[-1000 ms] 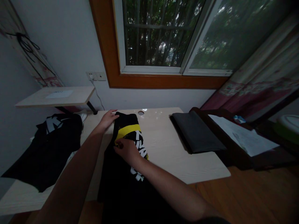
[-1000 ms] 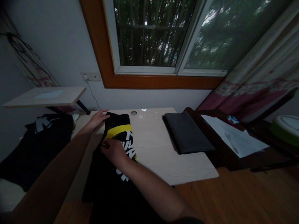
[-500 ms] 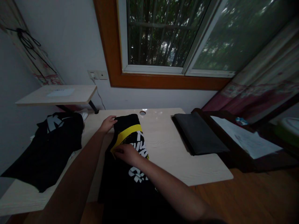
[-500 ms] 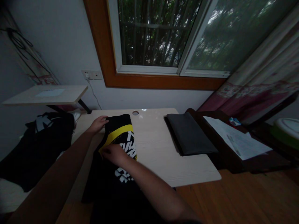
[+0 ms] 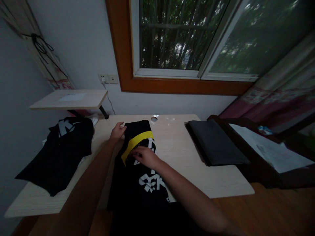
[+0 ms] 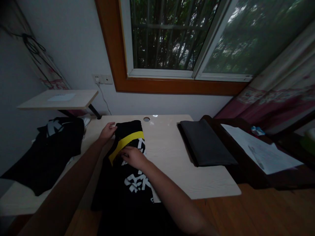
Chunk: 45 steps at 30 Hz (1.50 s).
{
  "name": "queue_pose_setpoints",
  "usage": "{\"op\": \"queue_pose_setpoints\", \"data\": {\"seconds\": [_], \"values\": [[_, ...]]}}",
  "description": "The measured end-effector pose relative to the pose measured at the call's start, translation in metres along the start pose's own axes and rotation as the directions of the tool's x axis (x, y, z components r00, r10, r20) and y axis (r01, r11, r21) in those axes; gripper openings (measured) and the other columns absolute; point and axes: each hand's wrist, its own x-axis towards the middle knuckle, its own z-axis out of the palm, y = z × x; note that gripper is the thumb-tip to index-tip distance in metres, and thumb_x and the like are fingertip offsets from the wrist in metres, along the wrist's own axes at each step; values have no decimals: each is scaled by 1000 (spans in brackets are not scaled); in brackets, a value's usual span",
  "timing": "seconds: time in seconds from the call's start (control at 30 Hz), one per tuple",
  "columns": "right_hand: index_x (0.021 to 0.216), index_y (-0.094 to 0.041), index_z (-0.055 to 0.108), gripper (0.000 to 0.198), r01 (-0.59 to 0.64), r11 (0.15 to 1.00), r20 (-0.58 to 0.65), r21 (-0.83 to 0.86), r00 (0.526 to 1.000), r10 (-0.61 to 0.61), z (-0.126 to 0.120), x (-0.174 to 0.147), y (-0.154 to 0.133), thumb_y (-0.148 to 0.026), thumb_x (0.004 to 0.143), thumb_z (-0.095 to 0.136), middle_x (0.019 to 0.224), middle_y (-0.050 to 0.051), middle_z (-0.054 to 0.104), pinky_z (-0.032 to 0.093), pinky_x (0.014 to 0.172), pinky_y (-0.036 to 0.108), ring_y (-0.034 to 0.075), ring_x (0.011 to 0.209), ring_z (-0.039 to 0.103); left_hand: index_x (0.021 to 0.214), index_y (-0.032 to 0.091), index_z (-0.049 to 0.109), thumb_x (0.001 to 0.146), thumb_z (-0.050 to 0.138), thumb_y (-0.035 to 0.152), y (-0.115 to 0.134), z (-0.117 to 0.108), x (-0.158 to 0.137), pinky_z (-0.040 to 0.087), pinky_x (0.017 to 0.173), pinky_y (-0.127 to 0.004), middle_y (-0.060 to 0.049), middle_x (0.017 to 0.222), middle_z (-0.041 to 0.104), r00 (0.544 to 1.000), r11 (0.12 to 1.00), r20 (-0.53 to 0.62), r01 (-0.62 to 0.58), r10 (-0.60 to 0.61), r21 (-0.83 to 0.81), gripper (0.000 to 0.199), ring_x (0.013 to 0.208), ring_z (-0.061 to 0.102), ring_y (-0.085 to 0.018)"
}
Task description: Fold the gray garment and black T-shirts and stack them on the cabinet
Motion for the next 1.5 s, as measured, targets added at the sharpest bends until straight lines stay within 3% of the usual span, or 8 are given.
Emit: {"op": "queue_pose_setpoints", "data": {"seconds": [0.23, 0.33, 0.47, 0.7, 0.9, 1.13, 1.3, 1.5], "values": [[116, -21, 71, 25, 56, 972, -110, -230, 990, -83, -35, -23, 37, -17, 95, 59, 117, 9, 70, 48, 103, 39, 21, 114, 61, 138, 23, 51, 79, 68, 46, -1, -11, -52, 50, 72, -30, 0, 85, 67, 998, 990, 62, -40, 32, 133, 66, 75, 65, -17], [122, -22, 69, 30, 59, 950, -104, -305, 990, -94, -38, -38, 44, -18, 94, 59, 126, 11, 65, 48, 103, 42, 23, 120, 58, 144, 24, 45, 79, 69, 47, 1, -14, -77, 52, 76, -34, -1, 89, 69, 986, 982, 159, -74, 46, 175, 74, 81, 67, -20], [131, -25, 64, 35, 25, 926, -83, -375, 995, -61, -39, -52, 44, -21, 96, 57, 128, 11, 63, 49, 102, 43, 24, 119, 57, 144, 23, 46, 75, 73, 44, -1, -11, -97, 54, 85, -39, -3, 100, 68, 979, 977, 178, -127, 97, 170, 76, 89, 68, -22], [129, -24, 65, 33, -15, 925, -84, -380, 996, -19, -51, -64, 43, -23, 97, 55, 125, 11, 62, 48, 99, 43, 25, 114, 56, 141, 26, 50, 77, 70, 37, -6, -9, -100, 53, 89, -41, -3, 101, 69, 983, 970, 150, -137, 108, 201, 68, 91, 68, -23], [125, -20, 64, 31, -207, 934, -290, -291, 950, 120, -53, -61, 55, -26, 96, 59, 117, 11, 61, 45, 101, 41, 25, 111, 55, 138, 26, 53, 79, 67, 35, 0, -8, -100, 53, 85, -38, -3, 99, 69, 988, 964, 133, -112, 81, 242, 61, 89, 68, -22], [134, -18, 56, 39, -465, 823, -360, -325, 866, 347, -41, -32, 40, -23, 96, 54, 114, 14, 64, 45, 94, 34, 25, 105, 61, 132, 26, 58, 81, 63, 30, 7, -6, -104, 52, 85, -37, -2, 98, 70, 994, 947, 84, -93, 70, 308, 52, 88, 67, -22], [141, -18, 49, 47, -502, 728, -307, -468, 864, 399, -33, -28, 30, -14, 94, 49, 116, 16, 65, 43, 90, 36, 27, 105, 61, 131, 25, 59, 80, 63, 29, 7, -4, -102, 51, 85, -36, -2, 98, 70, 995, 950, 78, -78, 57, 303, 51, 89, 67, -21], [142, -20, 44, 54, -544, 677, -306, -496, 839, 451, -45, -44, 33, -12, 90, 51, 122, 12, 63, 40, 92, 37, 27, 113, 57, 129, 24, 60, 83, 60, 27, 16, 11, -103, 52, 82, -32, -1, 94, 71, 993, 953, 103, -84, 56, 290, 46, 86, 67, -18]]}}
